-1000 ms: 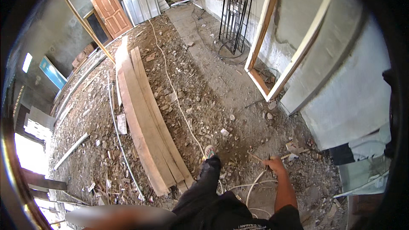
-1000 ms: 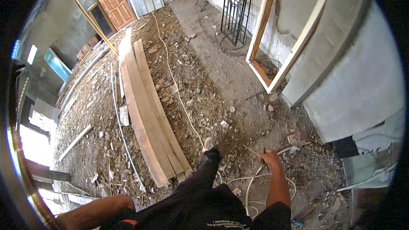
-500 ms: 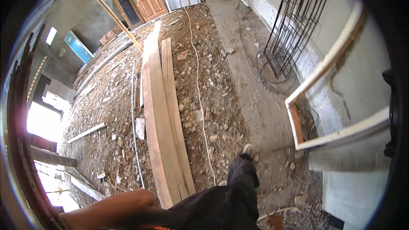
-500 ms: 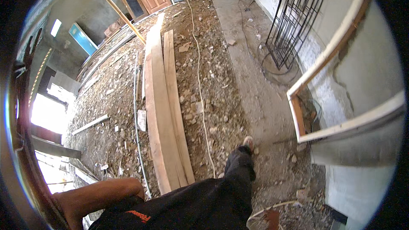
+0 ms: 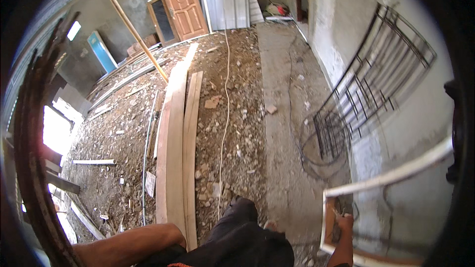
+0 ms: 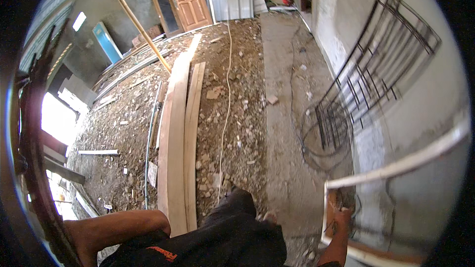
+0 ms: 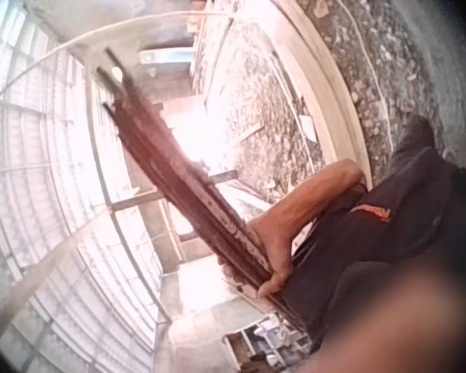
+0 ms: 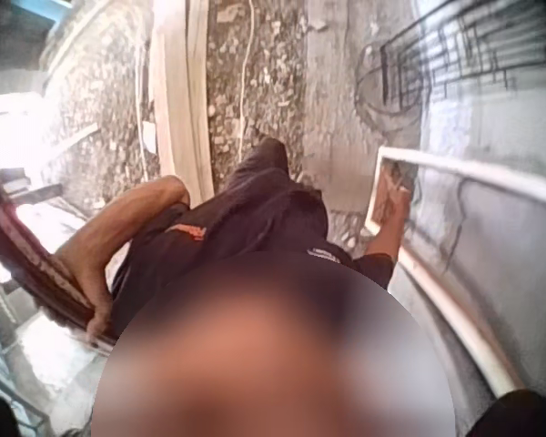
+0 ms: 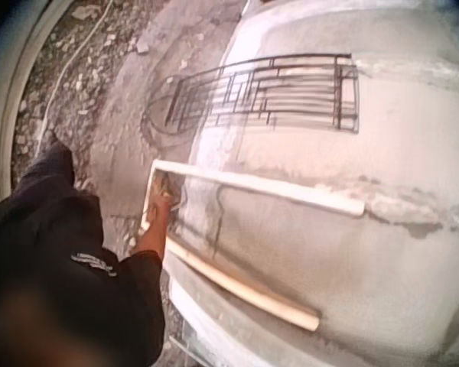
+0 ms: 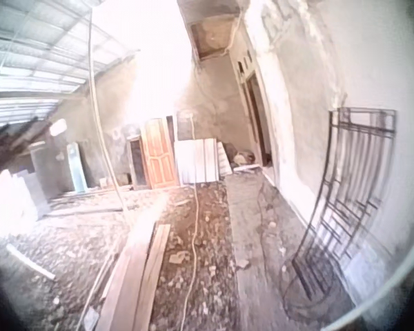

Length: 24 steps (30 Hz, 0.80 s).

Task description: The person sits on the floor and uses an angle grinder to cut several metal rods one by one. After cutting, the person gathers the cut pieces and carries them toward a doorway.

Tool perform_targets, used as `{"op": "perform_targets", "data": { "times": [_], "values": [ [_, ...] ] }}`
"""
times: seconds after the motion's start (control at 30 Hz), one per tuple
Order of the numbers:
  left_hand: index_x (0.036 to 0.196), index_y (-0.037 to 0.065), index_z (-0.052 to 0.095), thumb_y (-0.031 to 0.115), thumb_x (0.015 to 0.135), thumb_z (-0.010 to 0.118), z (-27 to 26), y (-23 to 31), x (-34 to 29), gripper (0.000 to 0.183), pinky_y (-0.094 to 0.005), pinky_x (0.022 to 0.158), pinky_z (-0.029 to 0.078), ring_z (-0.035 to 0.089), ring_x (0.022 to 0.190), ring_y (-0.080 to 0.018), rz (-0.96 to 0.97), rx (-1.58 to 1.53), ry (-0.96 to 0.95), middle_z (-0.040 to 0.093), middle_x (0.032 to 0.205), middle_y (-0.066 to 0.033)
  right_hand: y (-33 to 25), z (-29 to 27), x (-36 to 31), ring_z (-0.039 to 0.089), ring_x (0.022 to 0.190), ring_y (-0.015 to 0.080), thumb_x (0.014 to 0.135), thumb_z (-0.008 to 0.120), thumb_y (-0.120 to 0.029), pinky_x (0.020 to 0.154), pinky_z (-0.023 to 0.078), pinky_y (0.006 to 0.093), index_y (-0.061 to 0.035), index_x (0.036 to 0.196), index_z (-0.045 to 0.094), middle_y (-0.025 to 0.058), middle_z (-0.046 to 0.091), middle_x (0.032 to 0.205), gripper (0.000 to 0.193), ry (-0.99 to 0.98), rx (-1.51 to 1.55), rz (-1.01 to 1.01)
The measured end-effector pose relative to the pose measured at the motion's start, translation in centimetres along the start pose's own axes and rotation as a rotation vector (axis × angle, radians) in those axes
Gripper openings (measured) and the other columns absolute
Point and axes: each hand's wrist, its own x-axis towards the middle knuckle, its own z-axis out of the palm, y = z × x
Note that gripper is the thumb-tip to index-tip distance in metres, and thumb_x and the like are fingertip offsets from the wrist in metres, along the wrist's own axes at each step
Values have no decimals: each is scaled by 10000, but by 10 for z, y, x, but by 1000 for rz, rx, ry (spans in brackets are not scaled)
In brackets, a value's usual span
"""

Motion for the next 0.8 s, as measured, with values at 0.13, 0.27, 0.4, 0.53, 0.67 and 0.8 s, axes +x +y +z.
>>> {"op": "perform_targets", "data": {
  "times": [0.13, 0.27, 0.4, 0.53, 0.67, 0.8],
  "values": [
    [694, 181, 624, 541, 861, 629, -2, -52, -107, 397, -384, 570, 481, 616, 588, -222, 73, 72, -21, 627, 647, -18, -130, -43, 156, 637, 644, 361, 784, 703, -329, 649, 494, 509, 29, 764, 691, 226, 672, 723, 358, 138, 28, -92],
    [748, 142, 649, 569, 826, 664, -9, -121, -222, 434, -386, 621, 491, 640, 655, -237, 64, 118, 38, 637, 688, -45, -229, -46, 258, 642, 766, 330, 811, 749, -388, 700, 470, 486, 43, 893, 686, 205, 685, 827, 443, -129, -146, -42],
    [796, 137, 651, 575, 811, 684, -6, -210, -336, 439, -373, 649, 499, 644, 684, -229, 98, 155, 143, 630, 705, -46, -325, -24, 333, 641, 805, 339, 812, 740, -411, 734, 472, 484, 38, 923, 687, 214, 682, 871, 466, -225, -269, -62],
    [792, 130, 652, 573, 822, 679, 10, -293, -444, 444, -372, 605, 501, 640, 650, -228, 55, 125, 132, 632, 693, -42, -406, -16, 422, 640, 844, 348, 813, 732, -434, 768, 474, 482, 34, 953, 689, 223, 678, 914, 490, -289, -281, -81],
    [756, 136, 661, 559, 846, 657, 22, -355, -568, 433, -388, 561, 501, 632, 598, -222, -66, -27, 214, 641, 668, -35, -463, -5, 510, 638, 883, 357, 814, 723, -457, 802, 476, 480, 30, 983, 691, 232, 675, 957, 516, -318, -235, -55],
    [743, 173, 665, 569, 848, 649, 28, -409, -695, 410, -390, 543, 503, 637, 587, -203, -54, 75, 152, 652, 669, -3, -516, 8, 611, 637, 923, 366, 815, 714, -480, 836, 479, 478, 26, 1013, 692, 241, 671, 1001, 544, -365, -252, -23]
  ]
}}
